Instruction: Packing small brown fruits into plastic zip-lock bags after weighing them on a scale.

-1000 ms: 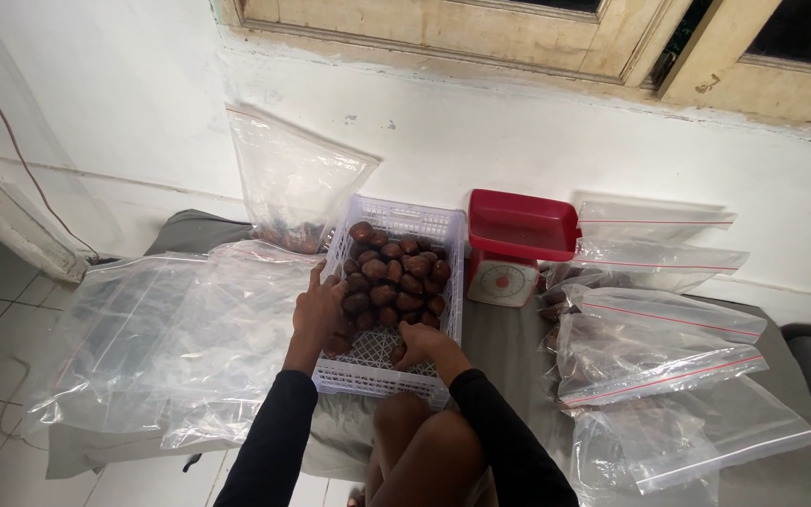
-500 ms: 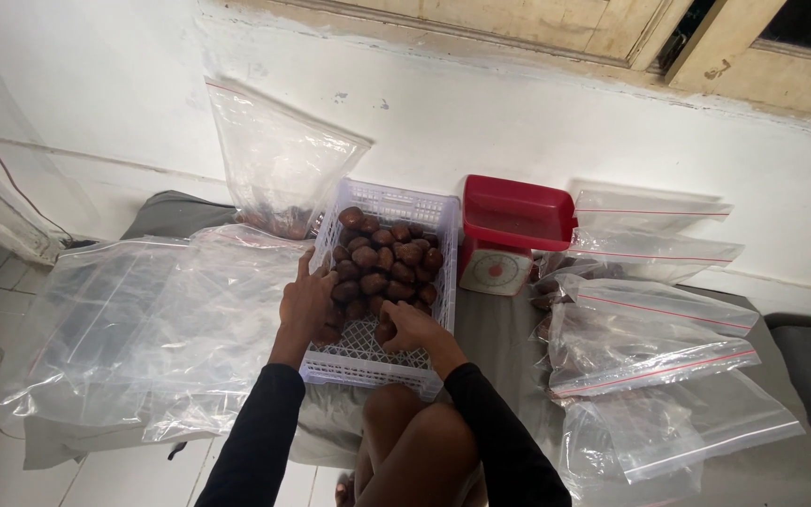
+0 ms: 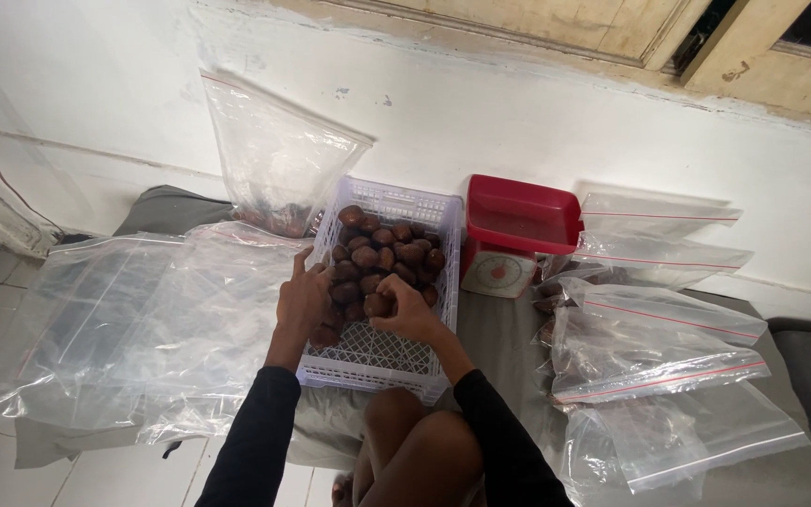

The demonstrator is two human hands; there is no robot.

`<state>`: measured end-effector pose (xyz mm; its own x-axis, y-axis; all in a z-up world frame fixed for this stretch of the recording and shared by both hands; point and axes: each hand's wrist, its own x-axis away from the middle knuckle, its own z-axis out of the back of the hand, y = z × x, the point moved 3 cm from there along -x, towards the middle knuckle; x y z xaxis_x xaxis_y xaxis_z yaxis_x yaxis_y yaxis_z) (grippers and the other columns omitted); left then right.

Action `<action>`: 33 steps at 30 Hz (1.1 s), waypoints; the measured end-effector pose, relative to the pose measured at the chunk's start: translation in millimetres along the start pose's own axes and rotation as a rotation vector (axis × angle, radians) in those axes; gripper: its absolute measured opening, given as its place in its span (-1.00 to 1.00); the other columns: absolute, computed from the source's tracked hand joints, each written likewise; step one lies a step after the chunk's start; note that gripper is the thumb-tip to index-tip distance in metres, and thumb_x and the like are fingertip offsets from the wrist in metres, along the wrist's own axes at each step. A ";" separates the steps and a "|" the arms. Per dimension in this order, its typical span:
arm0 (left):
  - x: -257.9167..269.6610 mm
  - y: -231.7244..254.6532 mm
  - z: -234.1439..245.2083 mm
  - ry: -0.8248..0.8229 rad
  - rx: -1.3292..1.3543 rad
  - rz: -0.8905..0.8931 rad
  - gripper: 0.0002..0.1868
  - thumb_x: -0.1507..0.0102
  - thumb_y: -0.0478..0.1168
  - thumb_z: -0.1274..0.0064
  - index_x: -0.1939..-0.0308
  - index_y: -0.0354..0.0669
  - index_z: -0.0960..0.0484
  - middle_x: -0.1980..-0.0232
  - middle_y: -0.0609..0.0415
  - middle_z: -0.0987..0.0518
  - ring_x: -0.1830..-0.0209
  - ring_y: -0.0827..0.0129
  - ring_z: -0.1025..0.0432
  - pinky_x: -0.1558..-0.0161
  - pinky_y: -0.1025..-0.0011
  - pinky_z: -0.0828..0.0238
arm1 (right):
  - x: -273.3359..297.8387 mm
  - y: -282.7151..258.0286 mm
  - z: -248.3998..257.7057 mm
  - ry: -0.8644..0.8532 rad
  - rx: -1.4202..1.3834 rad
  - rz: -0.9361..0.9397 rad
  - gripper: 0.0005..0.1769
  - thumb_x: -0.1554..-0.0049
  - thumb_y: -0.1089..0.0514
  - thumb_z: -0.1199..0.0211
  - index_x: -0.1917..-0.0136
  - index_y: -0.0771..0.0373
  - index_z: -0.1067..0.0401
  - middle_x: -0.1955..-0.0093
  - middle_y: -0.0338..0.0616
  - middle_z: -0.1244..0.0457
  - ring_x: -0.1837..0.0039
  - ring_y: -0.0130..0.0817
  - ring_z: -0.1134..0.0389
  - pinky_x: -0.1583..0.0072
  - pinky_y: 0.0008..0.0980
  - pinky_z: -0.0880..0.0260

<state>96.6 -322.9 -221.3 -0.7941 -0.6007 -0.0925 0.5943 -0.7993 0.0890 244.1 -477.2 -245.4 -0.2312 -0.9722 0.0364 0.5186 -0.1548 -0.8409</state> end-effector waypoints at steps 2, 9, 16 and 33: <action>1.9 -1.7 1.8 0.008 0.013 0.001 -0.75 -0.29 -0.29 -0.01 -0.02 0.10 -0.61 -0.16 0.21 -0.61 -0.65 0.11 0.06 0.04 0.03 -0.68 | 0.6 -7.7 9.1 0.067 -0.142 0.010 -0.42 -0.18 0.09 -0.40 -0.35 0.08 -0.16 -0.26 0.21 -0.17 0.04 -0.15 -0.30 0.06 0.10 -0.38; -0.3 -1.3 2.6 -0.022 0.008 -0.007 -0.70 -0.24 -0.31 -0.04 -0.03 0.11 -0.60 -0.14 0.22 -0.60 -0.64 0.12 0.06 0.02 0.04 -0.68 | 17.8 -8.1 65.1 0.325 -0.619 0.006 -0.35 -0.15 0.04 -0.38 -0.45 0.27 -0.36 -0.01 -0.05 -0.34 0.12 -0.40 -0.31 0.22 -0.48 -0.24; 0.0 -1.7 4.2 -0.028 0.021 -0.001 -0.68 -0.23 -0.31 -0.03 -0.04 0.13 -0.60 -0.12 0.23 -0.59 -0.65 0.11 0.06 0.02 0.04 -0.68 | 28.1 -40.6 196.3 0.690 -0.118 -0.097 -0.45 -0.07 -0.02 -0.54 -0.28 0.12 -0.49 -0.13 -0.02 -0.38 -0.09 -0.22 -0.39 -0.03 -0.23 -0.40; -1.2 -2.1 16.4 -0.013 0.053 0.002 -0.70 -0.25 -0.34 0.03 -0.01 0.13 -0.59 -0.08 0.23 -0.61 -0.63 0.11 0.03 0.06 0.07 -0.70 | -28.9 77.4 274.9 0.489 0.419 -0.442 -0.40 -0.06 0.09 -0.48 -0.35 0.17 -0.45 -0.31 0.13 -0.35 -0.40 0.11 -0.33 -0.34 0.01 -0.38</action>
<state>94.2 -320.3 -205.1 -0.7944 -0.6021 -0.0793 0.5889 -0.7957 0.1418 517.2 -509.3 -163.2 -0.7749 -0.6321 -0.0031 0.5388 -0.6581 -0.5259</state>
